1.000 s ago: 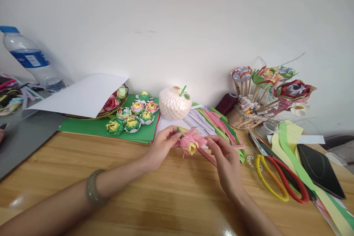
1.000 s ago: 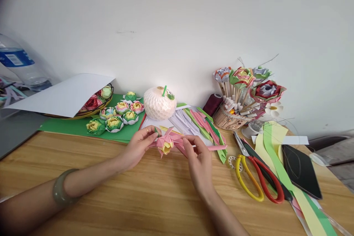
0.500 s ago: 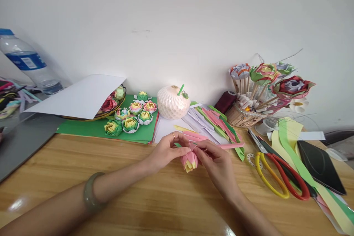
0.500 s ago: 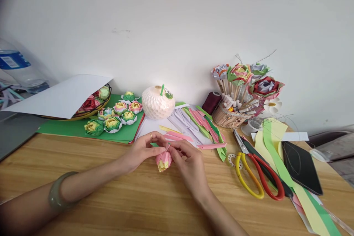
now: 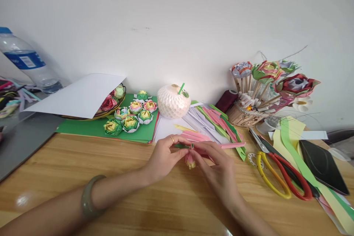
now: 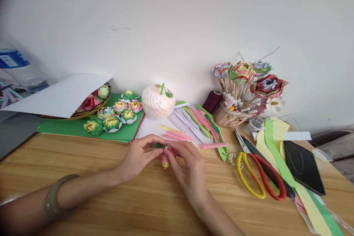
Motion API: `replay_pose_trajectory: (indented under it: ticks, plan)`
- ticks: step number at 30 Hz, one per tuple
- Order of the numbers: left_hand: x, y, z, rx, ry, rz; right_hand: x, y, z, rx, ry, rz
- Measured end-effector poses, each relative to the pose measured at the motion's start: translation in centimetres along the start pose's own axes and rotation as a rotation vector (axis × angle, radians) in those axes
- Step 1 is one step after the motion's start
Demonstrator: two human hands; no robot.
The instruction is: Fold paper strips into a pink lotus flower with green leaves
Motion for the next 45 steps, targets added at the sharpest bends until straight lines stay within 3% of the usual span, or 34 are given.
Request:
replay_pose_trajectory:
  ticks: [8,14,21,27,35,45]
  plan:
    - [0.2,-0.1,0.2,-0.057,-0.022,0.005,0.0,0.2,-0.1,-0.067,0.044,-0.018]
    - [0.5,0.6,-0.3,0.018,-0.038,0.059,0.4,0.6,-0.2,0.112,-0.020,0.065]
    - [0.9,1.4,-0.6,-0.362,-0.254,-0.216,0.6,0.6,0.0,0.475,-0.237,0.225]
    - [1.0,1.7,-1.0,-0.352,-0.357,-0.252,0.7,0.6,0.3,0.688,-0.300,0.318]
    - [1.5,1.1,-1.4,-0.279,-0.263,-0.296,1.0,0.9,0.1,0.694,-0.281,0.358]
    - [1.7,0.4,-1.8,-0.259,-0.354,-0.349,1.2,1.0,0.4,0.733,-0.369,0.435]
Point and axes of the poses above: each hand's wrist, its own x-axis towards the middle knuckle, its own z-axis out of the palm, y = z × x, the point moved 2 cm from there along x, towards the middle knuckle, and after that the axes turned 13 degrees about -y, right-handed, at the moved point
